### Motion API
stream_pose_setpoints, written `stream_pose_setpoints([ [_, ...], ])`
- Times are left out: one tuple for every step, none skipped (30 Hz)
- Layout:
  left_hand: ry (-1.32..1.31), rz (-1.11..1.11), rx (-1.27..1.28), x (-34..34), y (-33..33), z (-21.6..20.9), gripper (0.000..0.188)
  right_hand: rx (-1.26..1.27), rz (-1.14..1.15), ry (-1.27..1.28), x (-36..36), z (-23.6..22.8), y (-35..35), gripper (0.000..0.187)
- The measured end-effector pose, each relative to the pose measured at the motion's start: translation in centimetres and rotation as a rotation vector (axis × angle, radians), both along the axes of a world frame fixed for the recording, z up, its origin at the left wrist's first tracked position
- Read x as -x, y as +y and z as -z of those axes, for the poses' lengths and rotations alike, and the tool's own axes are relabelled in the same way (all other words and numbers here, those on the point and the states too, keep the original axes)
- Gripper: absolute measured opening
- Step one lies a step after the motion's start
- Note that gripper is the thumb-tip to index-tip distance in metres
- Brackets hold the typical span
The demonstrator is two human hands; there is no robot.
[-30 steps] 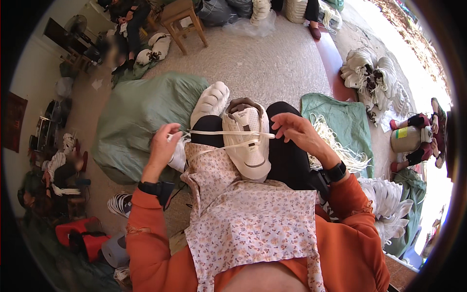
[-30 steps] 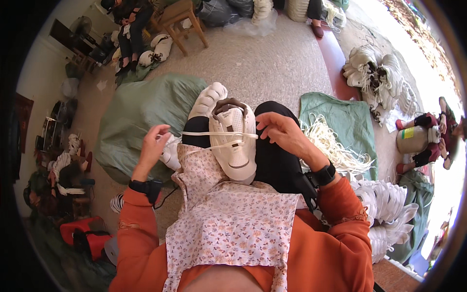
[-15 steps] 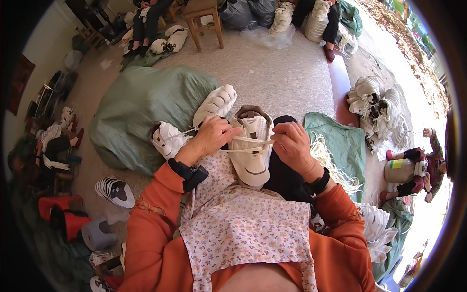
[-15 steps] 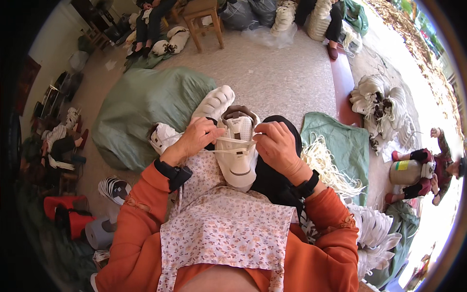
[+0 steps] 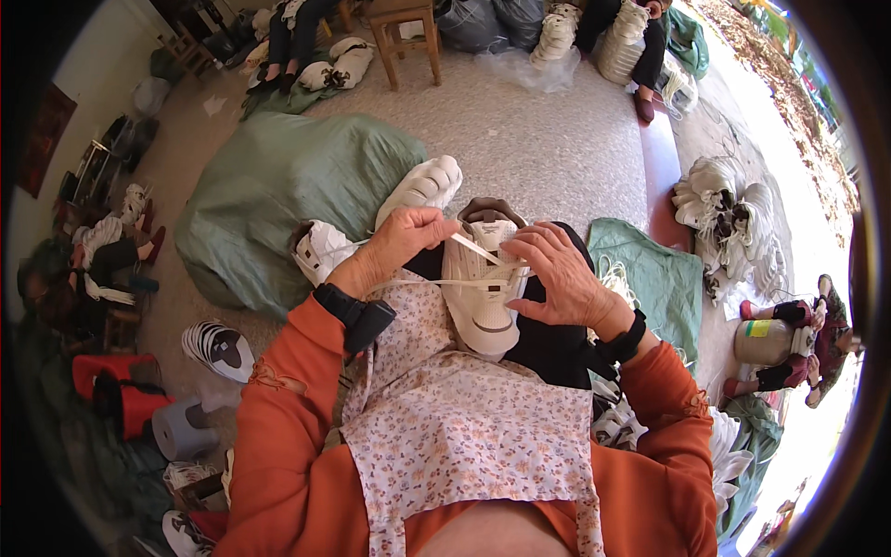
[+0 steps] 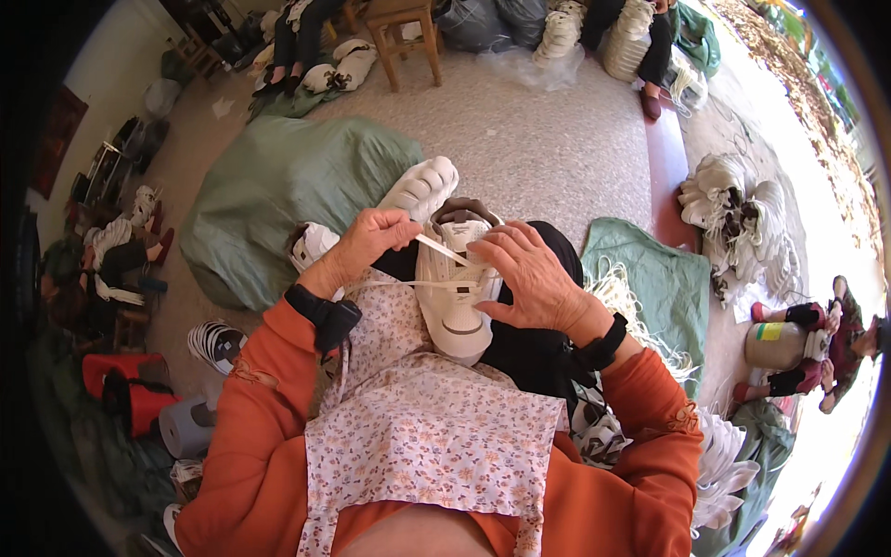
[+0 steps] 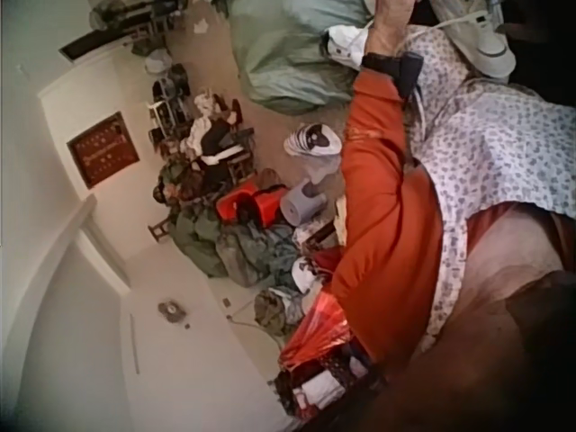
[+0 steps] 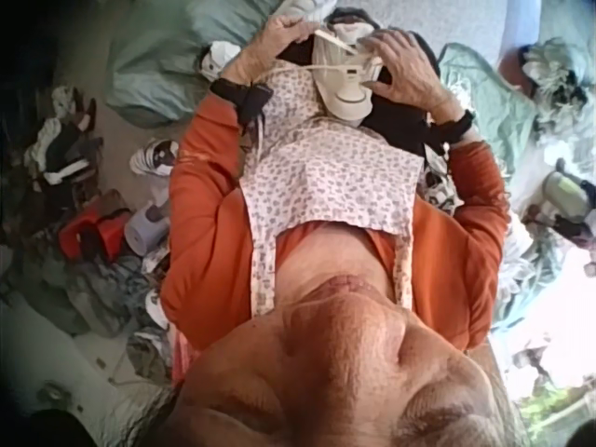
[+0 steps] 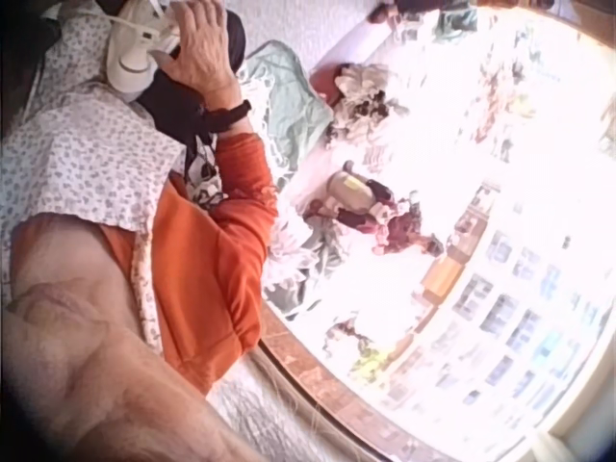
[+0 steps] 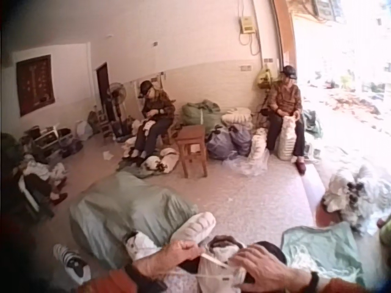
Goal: The recorder is lacing shoe uppers by hand as part of a shoe assembly line.
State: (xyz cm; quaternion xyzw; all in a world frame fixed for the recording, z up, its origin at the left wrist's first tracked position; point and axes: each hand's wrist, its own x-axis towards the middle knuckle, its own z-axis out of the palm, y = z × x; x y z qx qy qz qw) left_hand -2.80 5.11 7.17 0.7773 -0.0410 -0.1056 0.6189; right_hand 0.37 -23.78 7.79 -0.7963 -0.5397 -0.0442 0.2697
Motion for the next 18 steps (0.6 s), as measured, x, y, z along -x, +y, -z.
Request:
stream_pose_setpoints([
  [-0.042,-0.079,0.08,-0.3,0.3,-0.6,0.032,-0.011,-0.003,0.004,-0.1,0.1,0.1,0.068],
  [-0.085,-0.156,0.156,-0.7,0.8,-1.3,0.032,-0.021,-0.006,0.008,-0.2,0.1,0.2,0.067],
  [-0.168,-0.214,0.24,-1.0,1.2,-1.8,0.031,-0.04,-0.009,0.011,-0.2,0.2,0.3,0.063],
  [-0.174,-0.257,0.189,-1.2,1.8,-2.3,0.03,-0.058,-0.012,0.013,-0.2,0.3,0.5,0.059],
  [-0.22,-0.281,0.145,-1.2,2.6,-2.8,0.028,-0.077,-0.015,0.013,-0.3,0.3,0.6,0.055],
  [-0.261,-0.312,0.091,-1.1,3.0,-3.1,0.027,-0.071,-0.004,0.001,-0.4,0.4,0.8,0.049],
  [-0.436,-0.369,-0.069,-0.8,3.1,-3.1,0.027,-0.067,0.009,-0.011,-0.4,0.5,1.2,0.043],
  [-0.602,-0.429,-0.243,0.0,3.1,-3.0,0.027,-0.064,0.027,-0.009,-0.4,0.6,1.4,0.038],
  [-0.767,-0.484,-0.419,0.9,3.0,-2.8,0.027,-0.039,0.043,-0.044,-0.4,0.6,1.7,0.032],
  [-0.511,-0.442,-0.302,2.5,2.9,-2.6,0.029,-0.013,0.061,-0.065,-0.5,0.7,2.0,0.026],
  [-0.29,-0.389,-0.185,4.5,2.7,-2.3,0.031,0.013,0.08,-0.084,-0.5,0.8,2.3,0.02],
  [0.053,-0.248,-0.009,6.0,2.3,-1.9,0.031,0.021,0.088,-0.106,-0.6,0.9,2.6,0.017],
  [0.358,-0.099,0.17,7.4,1.7,-1.5,0.033,0.031,0.093,-0.129,-0.7,1.0,3.0,0.014],
  [0.525,-0.007,0.319,8.6,1.0,-1.0,0.034,0.041,0.095,-0.155,-0.8,1.1,3.2,0.011],
  [0.689,0.089,0.47,9.5,0.3,-0.5,0.037,-0.002,0.098,-0.149,-0.8,1.2,3.4,0.009],
  [0.666,0.078,0.511,10.1,-0.4,0.0,0.039,-0.044,0.102,-0.144,-0.8,1.3,3.5,0.008],
  [0.644,0.07,0.552,10.5,-1.0,0.4,0.042,-0.076,0.104,-0.143,-0.9,1.4,3.5,0.007],
  [0.621,0.063,0.6,10.6,-1.5,0.7,0.045,-0.093,0.114,-0.129,-1.0,1.4,3.7,0.007],
])
